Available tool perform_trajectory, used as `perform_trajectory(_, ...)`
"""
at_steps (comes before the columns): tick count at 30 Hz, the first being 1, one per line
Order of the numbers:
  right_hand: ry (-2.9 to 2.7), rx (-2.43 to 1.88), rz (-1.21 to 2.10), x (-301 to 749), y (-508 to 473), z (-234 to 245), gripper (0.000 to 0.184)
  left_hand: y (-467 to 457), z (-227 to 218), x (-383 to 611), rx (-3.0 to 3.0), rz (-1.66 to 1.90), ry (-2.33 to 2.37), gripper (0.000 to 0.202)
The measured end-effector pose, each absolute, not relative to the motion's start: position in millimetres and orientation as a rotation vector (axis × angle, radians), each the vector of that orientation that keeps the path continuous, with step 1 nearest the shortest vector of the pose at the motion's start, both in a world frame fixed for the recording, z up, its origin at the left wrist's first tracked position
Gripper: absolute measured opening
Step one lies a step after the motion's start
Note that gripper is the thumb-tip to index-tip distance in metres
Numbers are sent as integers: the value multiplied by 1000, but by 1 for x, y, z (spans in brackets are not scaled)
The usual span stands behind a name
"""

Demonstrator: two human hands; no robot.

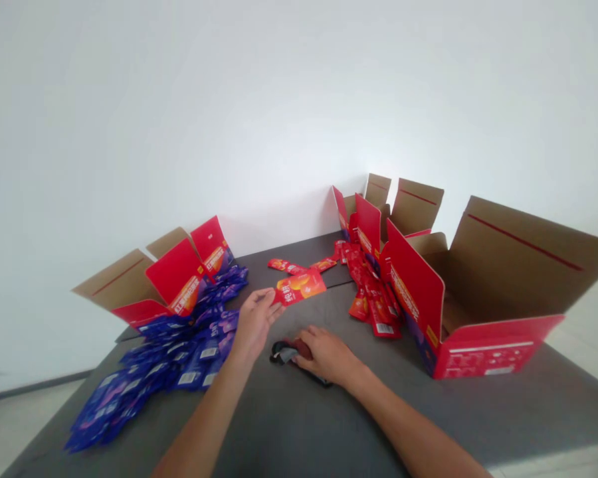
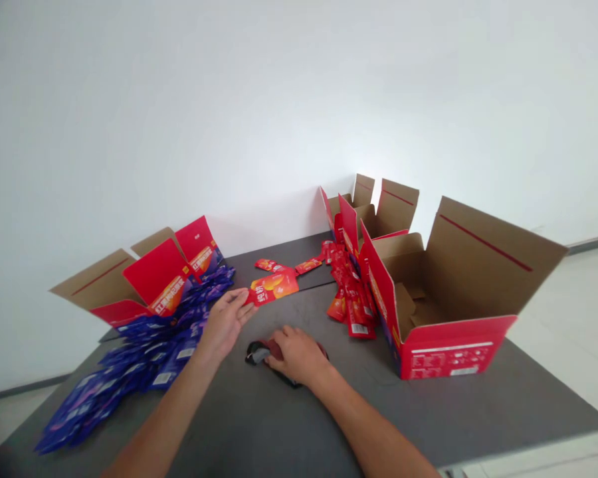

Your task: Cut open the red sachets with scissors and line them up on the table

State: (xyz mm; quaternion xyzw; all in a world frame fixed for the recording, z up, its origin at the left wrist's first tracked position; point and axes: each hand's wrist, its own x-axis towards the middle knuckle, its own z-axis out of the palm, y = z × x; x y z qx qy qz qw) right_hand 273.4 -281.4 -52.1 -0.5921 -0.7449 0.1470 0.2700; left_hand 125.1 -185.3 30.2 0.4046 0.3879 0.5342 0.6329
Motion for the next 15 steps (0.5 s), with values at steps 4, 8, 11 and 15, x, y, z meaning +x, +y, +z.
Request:
perform_trajectory(4,-1990,-1601,424,273,-279,-53,34,-152,24,203,798,1207,854,20)
perform_trajectory(8,-1957,-1624,472,272,-278,-54,35,-116,11,270,697,1171,866,14)
perform_trajectory(11,-1930,-1638,514,268,-278,-54,38,-84,3,316,648,1171,887,10)
perform_trajectory(15,-1883,-1620,596,260,-274,-54,46,-43,-7,372,632,1169,894,25)
